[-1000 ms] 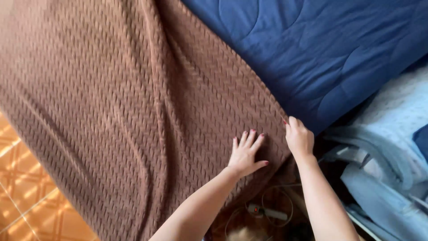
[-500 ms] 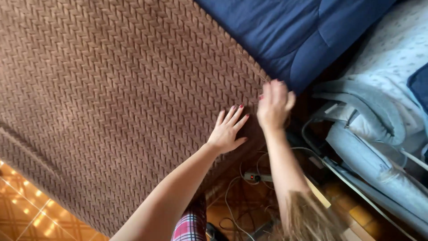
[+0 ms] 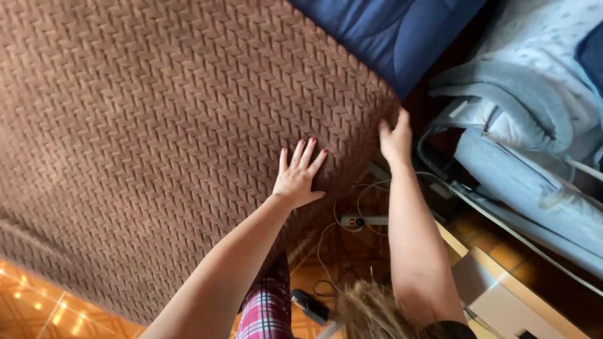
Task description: The person sprays a brown blanket with a spray bottle, then folds the blanket on a bed. The person repeatedly adjusts and smooths the blanket while folding it into a compact shape.
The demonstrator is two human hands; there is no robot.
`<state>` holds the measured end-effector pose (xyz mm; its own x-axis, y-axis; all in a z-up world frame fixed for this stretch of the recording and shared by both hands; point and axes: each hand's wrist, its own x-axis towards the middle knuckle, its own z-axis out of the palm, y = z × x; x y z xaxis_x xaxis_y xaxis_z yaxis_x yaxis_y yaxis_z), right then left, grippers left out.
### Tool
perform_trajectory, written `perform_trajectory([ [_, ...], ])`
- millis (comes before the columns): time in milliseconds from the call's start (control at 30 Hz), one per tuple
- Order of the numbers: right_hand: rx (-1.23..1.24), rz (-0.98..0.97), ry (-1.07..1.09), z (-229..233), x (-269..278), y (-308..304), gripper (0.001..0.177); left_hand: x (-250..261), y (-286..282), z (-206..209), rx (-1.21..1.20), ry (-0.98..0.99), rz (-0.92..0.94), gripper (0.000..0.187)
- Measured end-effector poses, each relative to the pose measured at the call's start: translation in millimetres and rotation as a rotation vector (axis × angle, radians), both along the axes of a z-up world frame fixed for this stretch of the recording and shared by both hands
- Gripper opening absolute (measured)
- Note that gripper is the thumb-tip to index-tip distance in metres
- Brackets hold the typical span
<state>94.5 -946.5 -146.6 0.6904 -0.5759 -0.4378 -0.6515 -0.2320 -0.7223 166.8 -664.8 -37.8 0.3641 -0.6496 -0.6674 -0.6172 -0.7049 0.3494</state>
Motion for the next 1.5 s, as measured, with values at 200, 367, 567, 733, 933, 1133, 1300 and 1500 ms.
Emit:
perform_trajectory([
  [200, -0.917, 0.354, 0.019, -26.4, -24.3, -63.1, 0.022, -18.6, -5.4, 26.3, -0.299, -0.132, -0.029, 0.104],
  [367, -0.649, -0.149, 0.288, -11.2, 12.5, 0.5, 0.065, -43.5, 63.7, 24.5, -0.255, -0.187, 0.052, 0.092],
  [567, -0.539, 0.120, -0.262, 26.7, -16.0, 206.9, 0.072, -117.4, 177.7, 14.9, -0.235, -0.110, -0.202, 0.090],
  [733, -0.073, -0.289, 0.073, 3.6, -107.3, 292.5, 0.067, -156.2, 271.3, 25.9, -0.289, -0.065, -0.118, 0.090],
  [933, -0.617, 0.148, -0.115, 123.4, -79.6, 458.6, 0.064, -106.5, 381.6, 38.2, -0.240, -0.123, 0.168, 0.081],
  [1133, -0.545, 0.547, 0.461, 115.4, -137.6, 629.6, 0.095, -85.0, 547.3, 4.8, 0.048, -0.065, 0.085, 0.082],
  [1300, -0.609, 0.431, 0.435, 81.0, -229.3, 715.6, 0.097, -115.6, 667.3, -7.4, 0.103, -0.019, -0.107, 0.100],
  [1500, 0.006, 0.449, 0.638, 104.0, -318.5, 771.5, 0.104, -157.3, 729.6, -16.8, 0.257, -0.019, -0.131, 0.099],
])
